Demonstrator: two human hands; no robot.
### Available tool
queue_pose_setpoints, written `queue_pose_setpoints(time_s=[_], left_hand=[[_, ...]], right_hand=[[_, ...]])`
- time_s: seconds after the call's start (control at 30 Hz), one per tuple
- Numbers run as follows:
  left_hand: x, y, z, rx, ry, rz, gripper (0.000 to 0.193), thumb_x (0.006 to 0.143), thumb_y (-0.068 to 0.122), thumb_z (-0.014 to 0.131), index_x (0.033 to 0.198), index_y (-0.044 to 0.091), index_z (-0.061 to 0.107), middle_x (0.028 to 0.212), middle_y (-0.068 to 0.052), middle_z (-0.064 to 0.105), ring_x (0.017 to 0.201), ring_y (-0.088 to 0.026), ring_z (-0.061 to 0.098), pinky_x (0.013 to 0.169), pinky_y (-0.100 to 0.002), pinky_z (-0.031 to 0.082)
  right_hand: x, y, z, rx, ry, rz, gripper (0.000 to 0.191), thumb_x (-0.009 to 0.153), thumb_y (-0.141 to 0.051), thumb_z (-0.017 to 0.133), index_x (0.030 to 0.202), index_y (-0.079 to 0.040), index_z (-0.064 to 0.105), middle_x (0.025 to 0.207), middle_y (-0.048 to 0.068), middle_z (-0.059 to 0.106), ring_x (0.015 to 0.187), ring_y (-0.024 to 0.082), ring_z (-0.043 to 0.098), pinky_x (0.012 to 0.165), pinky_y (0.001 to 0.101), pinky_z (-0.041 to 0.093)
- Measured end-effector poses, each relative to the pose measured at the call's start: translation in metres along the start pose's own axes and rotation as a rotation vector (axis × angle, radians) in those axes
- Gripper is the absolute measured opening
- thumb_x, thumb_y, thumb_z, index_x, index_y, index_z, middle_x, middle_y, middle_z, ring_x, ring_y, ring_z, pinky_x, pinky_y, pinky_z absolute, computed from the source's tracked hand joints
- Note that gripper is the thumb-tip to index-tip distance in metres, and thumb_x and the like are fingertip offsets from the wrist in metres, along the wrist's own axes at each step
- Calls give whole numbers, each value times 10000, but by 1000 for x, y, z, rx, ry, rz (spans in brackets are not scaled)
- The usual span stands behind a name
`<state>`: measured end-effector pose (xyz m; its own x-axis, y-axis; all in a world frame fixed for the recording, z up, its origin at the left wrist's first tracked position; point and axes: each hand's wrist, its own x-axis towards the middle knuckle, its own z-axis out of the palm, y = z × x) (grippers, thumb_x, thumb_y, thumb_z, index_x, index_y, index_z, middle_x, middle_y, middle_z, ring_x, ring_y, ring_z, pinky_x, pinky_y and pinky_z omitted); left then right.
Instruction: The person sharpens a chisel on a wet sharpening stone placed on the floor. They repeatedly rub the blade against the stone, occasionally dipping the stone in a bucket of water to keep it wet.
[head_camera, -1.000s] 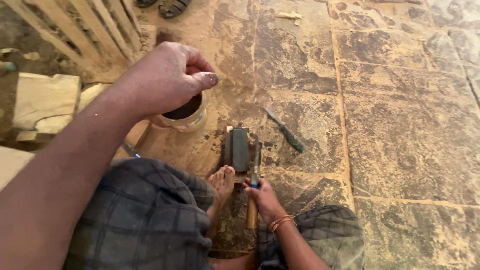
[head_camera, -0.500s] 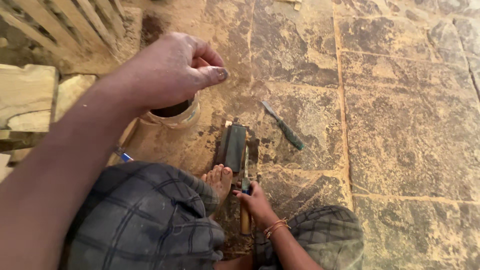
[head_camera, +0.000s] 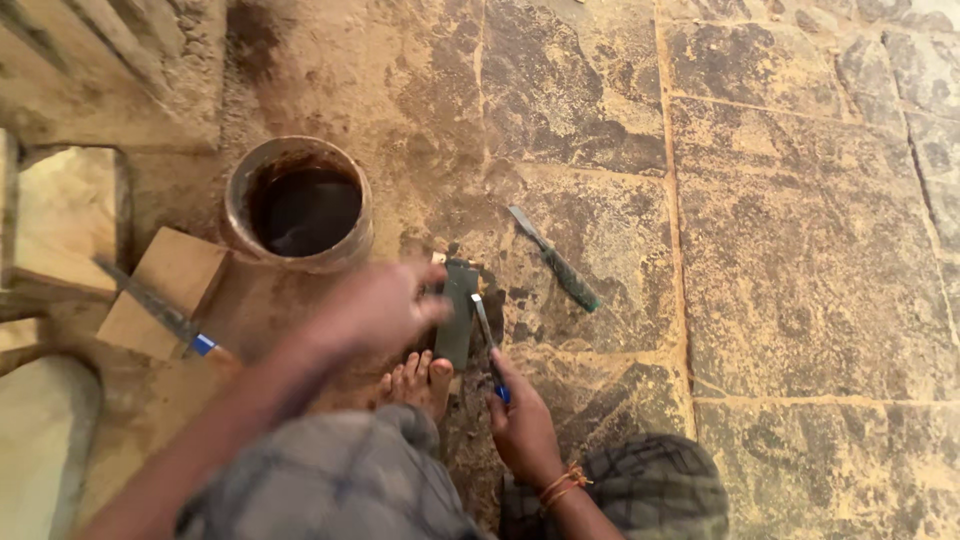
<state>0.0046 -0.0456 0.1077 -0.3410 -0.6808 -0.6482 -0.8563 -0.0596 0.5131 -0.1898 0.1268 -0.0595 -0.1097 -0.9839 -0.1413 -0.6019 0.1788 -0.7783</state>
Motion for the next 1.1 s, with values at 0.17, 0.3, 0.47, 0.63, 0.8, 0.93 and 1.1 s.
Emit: queue_pose_setpoints(time_s=[0.17,0.3,0.47,0.63,0.8,0.93,1.1], left_hand=[[50,-34,66,353,-57,237,818,947,465,593,1593,114,233,1718,-40,164,1152,-321,637,915,-461,537],[79,-50,100,489,-27,308,910,947,537,595,1584,28,192,1688,-142,117,980,-322,713,789,-419,585],[99,-63,119,461,-30,327,933,914,558,628,1566,15,239,1689,-138,148,915,-295,730,763,-410,586],[100,-69,120,410,7,357,924,895,571,646,1554,44,270,1683,-125,161,885,-288,734,736,-407,587],[73,-83,125,428,-148,406,970,887,611,629,1585,89,204,1699,-97,109,826,-268,720,701,-396,589],[89,-80,116,444,-145,367,945,935,592,592,1600,122,112,1718,-35,69,669,-192,636,658,-359,544],[135,-63,88,480,-112,243,986,908,664,542,1612,132,101,1724,-35,17,660,-180,556,584,-299,495]], right_hand=[[20,6,4,-190,-143,94,623,894,-84,637,1491,-187,490,1179,171,653,940,377,678,803,444,558],[29,0,5,-252,-208,115,605,909,-122,642,1486,-197,476,1068,147,663,870,352,681,765,446,555],[36,-8,4,-388,-287,171,625,927,-156,643,1514,-232,441,1034,153,659,829,371,674,725,473,548],[36,4,7,-518,-379,203,693,930,-165,641,1561,-275,375,1025,158,674,804,376,685,709,481,556],[7,6,11,-541,-460,184,750,918,-191,663,1593,-308,359,1085,150,700,790,313,731,713,434,607],[30,6,14,-686,-365,110,574,1038,-83,529,1569,-259,402,989,137,729,719,238,737,632,357,642],[92,20,13,-624,-333,154,572,998,-115,560,1535,-255,419,857,95,719,594,198,665,535,349,587]])
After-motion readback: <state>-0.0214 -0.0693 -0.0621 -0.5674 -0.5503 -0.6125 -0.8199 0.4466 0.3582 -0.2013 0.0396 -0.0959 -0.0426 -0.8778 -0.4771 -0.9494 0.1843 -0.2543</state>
